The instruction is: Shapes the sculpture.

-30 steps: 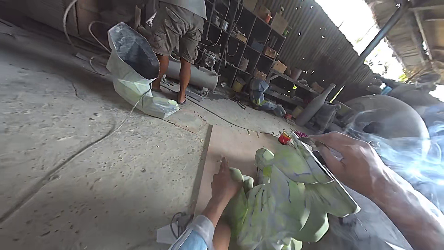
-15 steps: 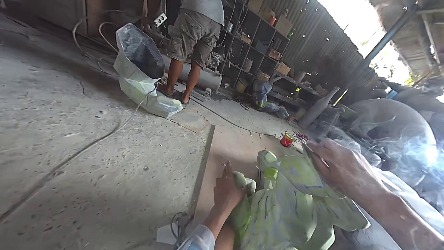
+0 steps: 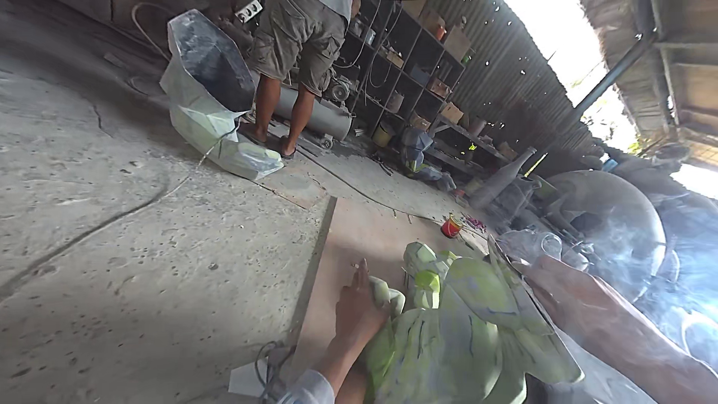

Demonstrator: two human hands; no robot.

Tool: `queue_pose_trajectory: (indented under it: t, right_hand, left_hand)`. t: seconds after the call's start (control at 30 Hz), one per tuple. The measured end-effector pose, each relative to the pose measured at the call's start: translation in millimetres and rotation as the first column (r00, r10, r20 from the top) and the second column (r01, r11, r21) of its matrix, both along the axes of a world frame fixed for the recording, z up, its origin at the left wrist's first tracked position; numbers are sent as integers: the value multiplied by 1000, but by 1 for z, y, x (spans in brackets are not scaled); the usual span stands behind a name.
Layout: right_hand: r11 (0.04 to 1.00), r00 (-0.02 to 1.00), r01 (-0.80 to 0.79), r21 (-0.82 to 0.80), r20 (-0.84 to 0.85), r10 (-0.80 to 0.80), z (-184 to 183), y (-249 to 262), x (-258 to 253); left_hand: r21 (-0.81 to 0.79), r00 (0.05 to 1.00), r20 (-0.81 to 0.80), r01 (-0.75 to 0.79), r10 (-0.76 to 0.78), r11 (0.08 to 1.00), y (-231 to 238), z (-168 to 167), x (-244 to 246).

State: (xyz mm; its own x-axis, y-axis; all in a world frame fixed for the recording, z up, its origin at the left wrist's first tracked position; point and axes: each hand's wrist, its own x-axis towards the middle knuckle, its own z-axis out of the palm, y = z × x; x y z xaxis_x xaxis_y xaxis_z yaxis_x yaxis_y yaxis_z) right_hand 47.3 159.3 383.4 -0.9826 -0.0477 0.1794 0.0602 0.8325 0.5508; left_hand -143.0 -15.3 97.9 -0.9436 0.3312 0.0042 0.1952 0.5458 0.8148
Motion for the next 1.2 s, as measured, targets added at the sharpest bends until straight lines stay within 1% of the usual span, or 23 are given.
queue_pose_trajectory:
  t: [0.1,0.2,0.27,0.3,0.37,0.4,0.53,0.6,0.67,0.77,0.87,0.93,1.07,1.2]
  right_hand:
    - [1000,1000,13,2,22,-14,4,4,12]
    - [999,999,-37,-6,4,37,17,12,16]
    - [999,999,-44,-32,-4,43,33,11,10]
    - [996,997,-77,-36,-15,77,40,8,4]
    - [991,991,-131,7,-15,131,47,-1,-10]
    - [993,994,-113,35,14,112,48,-9,-18]
    - [974,988,12,228,149,-47,39,-30,-42]
    - [952,978,43,303,183,-102,32,-36,-44]
    - [938,971,51,343,204,-127,31,-45,-43]
    - [936,971,-7,352,227,-78,36,-42,-51]
    - [935,962,20,353,247,-114,37,-43,-63]
    - [932,962,11,363,249,-108,35,-49,-63]
    - [922,960,-35,387,270,-77,29,-59,-48]
    - [903,962,-38,428,261,-83,21,-64,-26]
  left_hand:
    - [-8,1000,-6,15,-15,1000,-1,2,1]
    - [-9,1000,-16,25,-25,1000,-4,3,3]
    - [-10,999,-29,24,-25,1000,-3,2,3]
    - [-13,999,-38,22,-23,1000,-3,1,4]
    - [-20,999,-46,27,-28,999,-2,1,5]
    - [-25,998,-50,29,-31,999,-2,2,6]
    - [-22,998,-58,34,-35,999,0,1,8]
    - [-10,998,-63,31,-32,999,0,-1,7]
    - [-11,998,-56,40,-40,999,-1,-1,5]
    - [-13,998,-59,36,-37,999,-2,0,4]
    - [-12,998,-55,35,-35,999,-3,0,4]
    - [-13,998,-51,30,-30,999,-3,-1,2]
    - [-1,999,-41,29,-29,1000,-3,-4,-2]
    - [8,998,-50,35,-35,999,-3,-7,-4]
